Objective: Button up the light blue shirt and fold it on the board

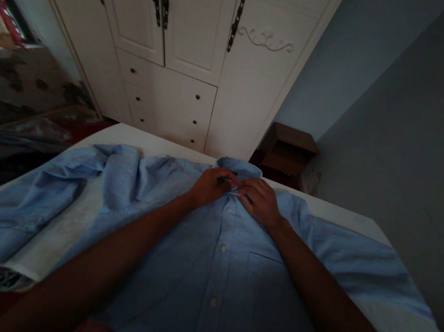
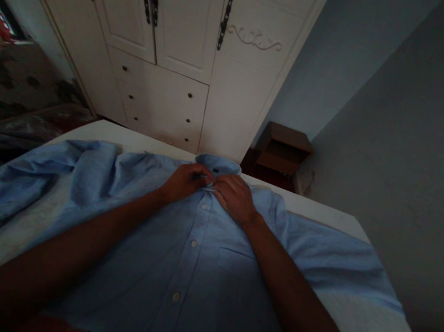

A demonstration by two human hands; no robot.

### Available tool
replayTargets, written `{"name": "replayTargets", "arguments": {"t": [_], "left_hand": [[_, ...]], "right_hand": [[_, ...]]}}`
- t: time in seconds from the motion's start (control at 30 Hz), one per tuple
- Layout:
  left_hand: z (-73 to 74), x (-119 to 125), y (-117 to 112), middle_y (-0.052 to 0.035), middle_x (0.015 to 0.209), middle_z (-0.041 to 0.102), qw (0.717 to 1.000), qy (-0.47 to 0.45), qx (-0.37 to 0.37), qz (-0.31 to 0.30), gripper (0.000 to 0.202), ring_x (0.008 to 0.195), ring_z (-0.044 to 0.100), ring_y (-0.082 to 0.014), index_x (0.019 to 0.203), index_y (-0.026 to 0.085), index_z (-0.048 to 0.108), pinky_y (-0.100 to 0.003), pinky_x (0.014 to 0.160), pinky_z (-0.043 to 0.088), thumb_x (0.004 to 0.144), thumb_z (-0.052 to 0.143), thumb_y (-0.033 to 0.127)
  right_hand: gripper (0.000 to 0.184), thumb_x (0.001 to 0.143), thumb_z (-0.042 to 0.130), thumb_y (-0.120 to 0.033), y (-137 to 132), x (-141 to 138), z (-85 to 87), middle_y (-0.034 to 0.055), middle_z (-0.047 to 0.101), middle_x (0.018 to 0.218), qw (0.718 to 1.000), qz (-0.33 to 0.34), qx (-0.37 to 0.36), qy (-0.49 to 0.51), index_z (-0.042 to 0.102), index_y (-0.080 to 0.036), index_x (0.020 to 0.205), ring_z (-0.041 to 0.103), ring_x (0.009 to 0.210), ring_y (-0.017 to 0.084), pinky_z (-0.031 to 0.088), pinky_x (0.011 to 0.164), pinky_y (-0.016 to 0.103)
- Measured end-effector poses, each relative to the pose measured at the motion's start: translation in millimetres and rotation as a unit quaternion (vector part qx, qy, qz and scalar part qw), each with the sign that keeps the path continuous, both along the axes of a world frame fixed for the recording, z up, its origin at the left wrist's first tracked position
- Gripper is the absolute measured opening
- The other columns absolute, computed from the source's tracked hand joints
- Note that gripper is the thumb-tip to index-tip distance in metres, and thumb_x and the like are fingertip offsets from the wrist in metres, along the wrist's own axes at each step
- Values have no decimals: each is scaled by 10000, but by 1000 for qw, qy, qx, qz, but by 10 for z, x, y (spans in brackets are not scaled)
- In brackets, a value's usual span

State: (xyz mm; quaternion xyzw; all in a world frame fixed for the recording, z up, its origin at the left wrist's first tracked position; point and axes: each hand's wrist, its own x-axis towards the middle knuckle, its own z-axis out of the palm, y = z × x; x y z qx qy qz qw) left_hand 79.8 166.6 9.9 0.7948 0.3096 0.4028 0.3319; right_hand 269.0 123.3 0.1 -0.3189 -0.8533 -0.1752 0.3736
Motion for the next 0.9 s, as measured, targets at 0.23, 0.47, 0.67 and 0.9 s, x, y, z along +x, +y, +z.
{"name": "replayTargets", "arguments": {"t": [0.23,0.47,0.67,0.9], "left_hand": [[-24,-33,49,-29,925,739,999,1,-15,-49,167,881,679,-160,913,173,685,-279,859,508,782,581,172],[19,-105,85,-31,920,750,994,81,38,-69,192,883,685,-179,909,177,715,-294,839,516,808,563,238],[86,-142,56,-57,967,748,967,193,162,-46,237,924,678,-217,977,192,721,-343,877,504,805,570,254],[133,-167,56,-86,956,732,927,300,215,-66,258,925,666,-223,989,180,706,-360,879,493,874,479,219]], "right_hand": [[24,877,617,-214,-14,0,5,65,727,919,1000,9,2,-7,594,-212,876,672,844,190,535,763,338],[60,865,616,-218,-5,-14,9,63,721,885,1000,17,-20,-15,561,-214,842,664,801,194,519,721,336],[59,873,596,-233,14,0,-33,60,715,886,998,12,-56,-18,559,-217,831,654,802,193,512,722,336],[69,892,588,-251,10,12,-49,64,713,871,998,7,-61,-27,583,-214,833,648,799,199,510,721,343]]}}
